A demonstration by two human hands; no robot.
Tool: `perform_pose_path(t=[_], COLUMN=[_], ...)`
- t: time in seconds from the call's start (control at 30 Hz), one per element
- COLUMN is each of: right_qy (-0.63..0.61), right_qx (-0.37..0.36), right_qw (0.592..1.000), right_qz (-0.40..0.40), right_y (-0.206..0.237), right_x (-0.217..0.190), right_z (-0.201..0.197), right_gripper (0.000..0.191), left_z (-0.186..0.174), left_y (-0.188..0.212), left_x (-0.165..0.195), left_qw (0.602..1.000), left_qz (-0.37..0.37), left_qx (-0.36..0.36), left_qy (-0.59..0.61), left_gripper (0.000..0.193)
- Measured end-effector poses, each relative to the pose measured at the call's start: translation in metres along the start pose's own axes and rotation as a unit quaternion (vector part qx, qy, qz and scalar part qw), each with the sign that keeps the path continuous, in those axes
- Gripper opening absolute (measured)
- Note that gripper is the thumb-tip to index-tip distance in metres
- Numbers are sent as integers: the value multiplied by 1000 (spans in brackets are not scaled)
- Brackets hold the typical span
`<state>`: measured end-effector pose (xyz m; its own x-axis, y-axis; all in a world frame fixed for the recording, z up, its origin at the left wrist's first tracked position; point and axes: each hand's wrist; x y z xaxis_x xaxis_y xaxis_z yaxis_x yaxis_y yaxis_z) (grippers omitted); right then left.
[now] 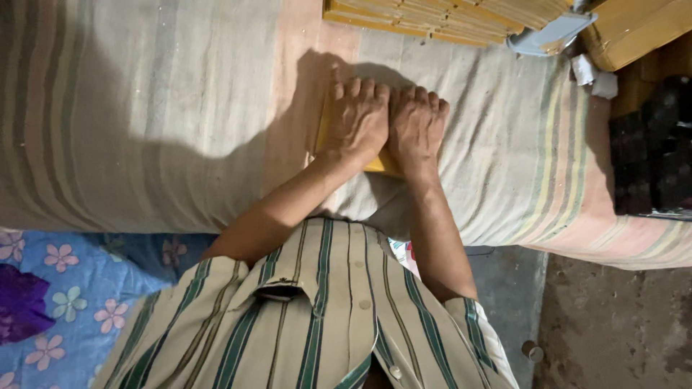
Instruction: The person sits on a bed and folds yellow cardboard boxes by hand, pressing the flaps and creases flat, then stacks the finished boxes with a pile of folded boxes nearby. They repeat the folding cycle with new flat box blanks.
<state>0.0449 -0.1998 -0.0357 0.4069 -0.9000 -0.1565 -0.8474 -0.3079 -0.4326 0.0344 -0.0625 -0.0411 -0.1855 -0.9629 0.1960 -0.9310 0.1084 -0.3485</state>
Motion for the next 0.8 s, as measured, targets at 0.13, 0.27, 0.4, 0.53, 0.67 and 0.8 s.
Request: perform_pose_path(t=[0.13, 0.27, 0.4, 0.53, 0.67, 0.8], right_qy=[-91, -82, -10, 266, 45, -41], right_qx=[-43, -51, -34, 205, -125, -16], right_qw=[995, 995, 999, 933, 989, 997], right_qz=[23, 4, 10, -127, -64, -60], right_y=[-4, -2, 10, 12, -8, -7], right_x=[6, 22, 37, 23, 6, -2], right_z=[6, 0, -10, 0, 12, 11], right_gripper=[12, 18, 15, 14, 21, 20], left_z=[8, 22, 26, 40, 55, 57], left_y=[-13, -22, -22, -29, -30, -29], left_x=[-4, -26, -60, -38, -28, -35], left_qw=[999, 999, 994, 987, 993, 994], left_qz=[25, 1, 29, -77, 59, -20], left_qx=[-25, 28, -87, -100, 81, -88], left_qy=[30, 45, 63, 97, -60, 58], left_gripper=[20, 26, 31, 35, 29, 43])
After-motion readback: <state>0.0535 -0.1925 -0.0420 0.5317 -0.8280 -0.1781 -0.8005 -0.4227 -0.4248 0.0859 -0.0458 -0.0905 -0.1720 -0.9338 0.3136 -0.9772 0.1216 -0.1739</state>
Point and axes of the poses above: each hand's wrist, its own y-axis away from the middle knuckle, its own z-axis out of the palm, x = y × z, and after that the axes turned 10 degrees about -y, right-handed
